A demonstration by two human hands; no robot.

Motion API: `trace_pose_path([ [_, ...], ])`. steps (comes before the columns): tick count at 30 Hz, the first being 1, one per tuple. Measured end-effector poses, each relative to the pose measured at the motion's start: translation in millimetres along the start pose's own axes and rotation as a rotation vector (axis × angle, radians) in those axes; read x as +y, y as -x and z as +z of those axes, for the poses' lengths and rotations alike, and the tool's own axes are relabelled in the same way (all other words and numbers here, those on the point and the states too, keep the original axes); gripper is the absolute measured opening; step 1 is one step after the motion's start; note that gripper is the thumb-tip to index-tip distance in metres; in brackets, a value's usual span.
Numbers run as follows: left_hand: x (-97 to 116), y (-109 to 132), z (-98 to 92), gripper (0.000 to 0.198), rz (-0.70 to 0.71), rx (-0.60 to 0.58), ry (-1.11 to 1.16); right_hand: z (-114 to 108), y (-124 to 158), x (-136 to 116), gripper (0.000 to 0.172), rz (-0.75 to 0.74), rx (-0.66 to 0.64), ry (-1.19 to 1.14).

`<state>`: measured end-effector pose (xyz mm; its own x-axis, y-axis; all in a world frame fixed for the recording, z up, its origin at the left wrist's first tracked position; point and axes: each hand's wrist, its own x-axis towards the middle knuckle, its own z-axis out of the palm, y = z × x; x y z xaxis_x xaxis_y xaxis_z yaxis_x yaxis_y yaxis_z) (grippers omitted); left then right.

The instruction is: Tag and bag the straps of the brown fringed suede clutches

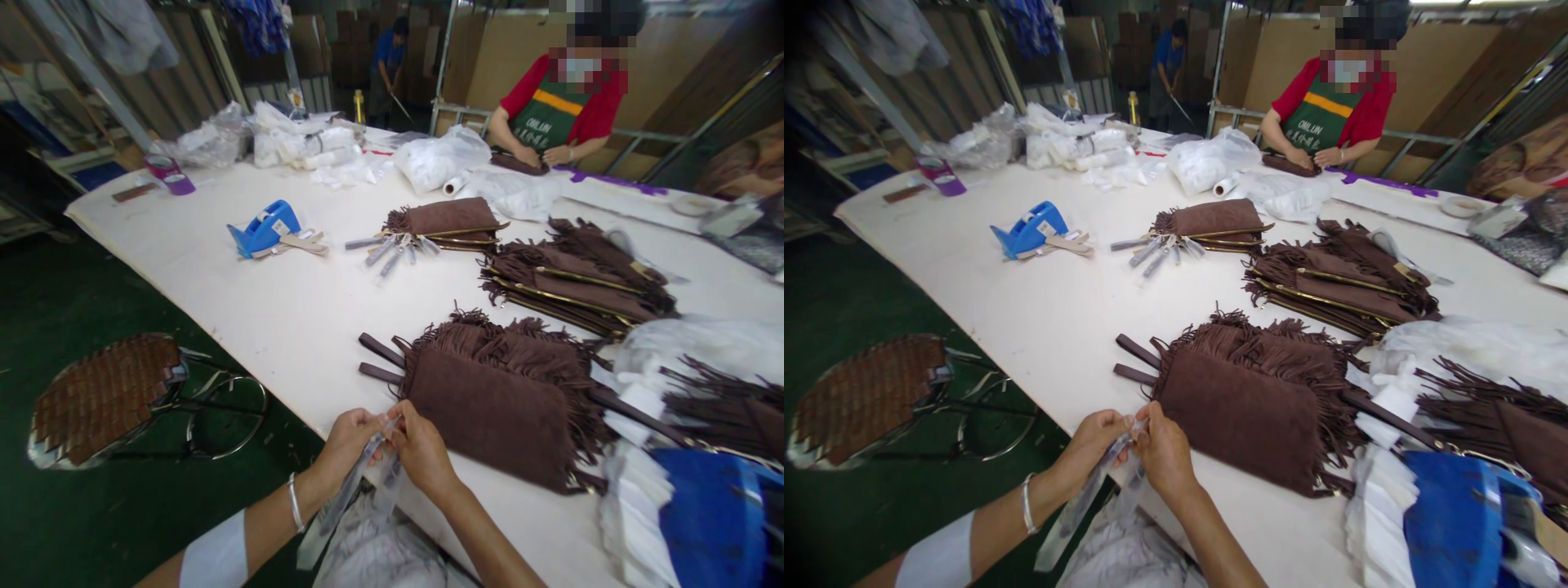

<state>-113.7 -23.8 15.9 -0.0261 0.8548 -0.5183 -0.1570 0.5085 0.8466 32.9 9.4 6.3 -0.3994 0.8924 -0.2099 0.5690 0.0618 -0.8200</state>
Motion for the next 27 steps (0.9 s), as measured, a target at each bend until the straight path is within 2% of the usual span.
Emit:
trace_pose_path([
  [6, -9, -6, 3.4, 0.024, 0.017, 0.07, -0.027, 1, 2, 1, 0.024, -0.001, 0.021, 0.031],
  [15, -18, -7, 3.0, 0.022, 0.09, 0.043, 0.018, -2, 3, 10, 0.028, -0.142, -0.073, -0.011],
  [27, -11, -6, 4.6, 0.021, 0.029, 0.057, 0.024, -13, 6, -1, 0.031, -0.181, -0.114, 0.132],
])
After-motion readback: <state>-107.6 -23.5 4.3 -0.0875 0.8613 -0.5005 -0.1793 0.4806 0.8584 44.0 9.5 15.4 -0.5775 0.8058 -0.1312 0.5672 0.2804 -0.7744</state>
